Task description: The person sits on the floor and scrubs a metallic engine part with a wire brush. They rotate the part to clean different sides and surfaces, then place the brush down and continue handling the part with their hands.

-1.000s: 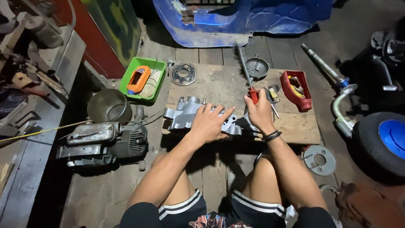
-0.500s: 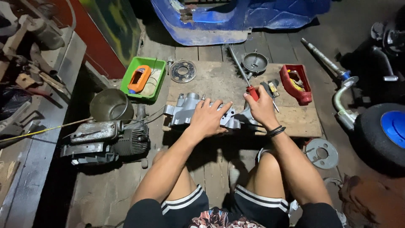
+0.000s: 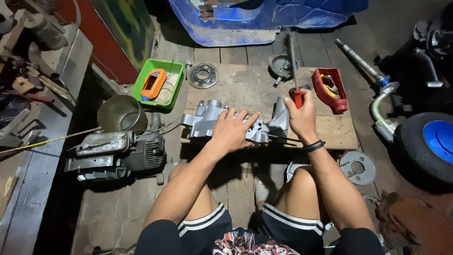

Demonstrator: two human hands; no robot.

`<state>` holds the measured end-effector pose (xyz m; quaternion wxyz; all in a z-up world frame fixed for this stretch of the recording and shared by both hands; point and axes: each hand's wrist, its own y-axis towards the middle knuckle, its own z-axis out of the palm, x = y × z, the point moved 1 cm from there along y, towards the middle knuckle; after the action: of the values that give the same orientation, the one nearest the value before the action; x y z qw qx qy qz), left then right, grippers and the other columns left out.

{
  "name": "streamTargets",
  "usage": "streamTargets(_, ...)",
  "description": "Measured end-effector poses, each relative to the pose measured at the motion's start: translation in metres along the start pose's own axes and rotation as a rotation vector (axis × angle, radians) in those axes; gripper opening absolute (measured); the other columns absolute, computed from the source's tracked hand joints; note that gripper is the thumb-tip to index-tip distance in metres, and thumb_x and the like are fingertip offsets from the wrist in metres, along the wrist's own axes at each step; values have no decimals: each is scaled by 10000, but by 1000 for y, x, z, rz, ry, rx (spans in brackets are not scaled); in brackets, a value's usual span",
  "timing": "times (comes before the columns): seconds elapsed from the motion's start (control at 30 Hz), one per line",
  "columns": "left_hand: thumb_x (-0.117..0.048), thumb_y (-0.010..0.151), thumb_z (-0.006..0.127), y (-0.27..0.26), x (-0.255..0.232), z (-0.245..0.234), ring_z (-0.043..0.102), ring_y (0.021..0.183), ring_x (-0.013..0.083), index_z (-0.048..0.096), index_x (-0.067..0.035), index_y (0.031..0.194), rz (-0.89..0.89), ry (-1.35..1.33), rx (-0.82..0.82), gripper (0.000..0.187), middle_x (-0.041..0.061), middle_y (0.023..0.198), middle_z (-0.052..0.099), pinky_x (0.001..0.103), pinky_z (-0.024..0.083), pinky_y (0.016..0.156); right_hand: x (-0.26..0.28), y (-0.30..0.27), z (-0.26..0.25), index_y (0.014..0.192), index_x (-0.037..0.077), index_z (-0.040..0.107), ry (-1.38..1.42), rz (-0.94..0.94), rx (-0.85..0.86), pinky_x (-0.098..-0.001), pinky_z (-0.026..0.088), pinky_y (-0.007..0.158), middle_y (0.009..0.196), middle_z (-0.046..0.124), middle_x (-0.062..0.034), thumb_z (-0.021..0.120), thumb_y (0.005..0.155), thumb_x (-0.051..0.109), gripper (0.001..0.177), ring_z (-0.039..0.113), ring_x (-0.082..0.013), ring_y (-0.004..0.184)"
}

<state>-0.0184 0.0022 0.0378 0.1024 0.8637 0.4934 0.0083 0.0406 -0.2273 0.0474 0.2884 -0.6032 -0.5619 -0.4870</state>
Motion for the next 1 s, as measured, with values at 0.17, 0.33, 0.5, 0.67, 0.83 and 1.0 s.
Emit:
streamTargets(0.17, -556, 667, 865, 2, 4, 5, 561, 1085, 360, 463, -230, 1475, 0, 9, -18, 960, 78, 1255, 572, 561, 432, 1036, -21, 11, -10, 1227, 132, 571, 32, -26, -46, -412, 457, 832, 950, 584, -105, 722, 971, 260, 323, 567, -250, 873)
streamTargets(0.33, -556, 663, 867, 5, 8, 3, 567, 1078, 358, 479, -227, 1453, 1, -3, -16, 939, 77, 1263, 579, 552, 435, 1037, -41, 14, -33, 1235, 29, 509, 169, -26, -51, -319, 461, 649, 885, 472, -84, 589, 1016, 183, 279, 528, -187, 661)
streamTargets(0.5, -582, 659, 858, 9, 9, 3, 562, 1121, 363, 482, -258, 1468, -20, -23, 28, 949, 68, 1295, 580, 548, 421, 1059, -98, 24, -47, 1260, 43, 448, 342, 105, -5, -330, 501, 458, 777, 531, -78, 640, 1008, 131, 329, 578, -199, 520)
streamTargets(0.67, -588, 668, 853, 10, 11, 6, 562, 1135, 365, 465, -261, 1479, -20, -20, 46, 956, 67, 1295, 576, 555, 416, 1062, -99, 9, -42, 1235, 38, 447, 295, 210, 74, -315, 464, 409, 669, 518, -55, 632, 983, 136, 328, 545, -178, 481)
streamTargets(0.83, -600, 670, 844, 11, 11, 5, 558, 1127, 355, 457, -273, 1484, -23, -16, 56, 959, 57, 1300, 574, 546, 414, 1068, -101, 5, -29, 1254, 22, 445, 230, 305, 189, -309, 421, 381, 674, 497, -38, 637, 987, 181, 365, 510, -161, 487)
streamTargets(1.0, -604, 666, 842, 10, 10, 5, 554, 1130, 353, 449, -280, 1488, -32, -20, 59, 967, 54, 1317, 564, 546, 414, 1078, -114, 4, -15, 1213, 96, 478, 300, 403, 261, -300, 396, 341, 634, 484, -51, 651, 977, 192, 308, 495, -177, 446)
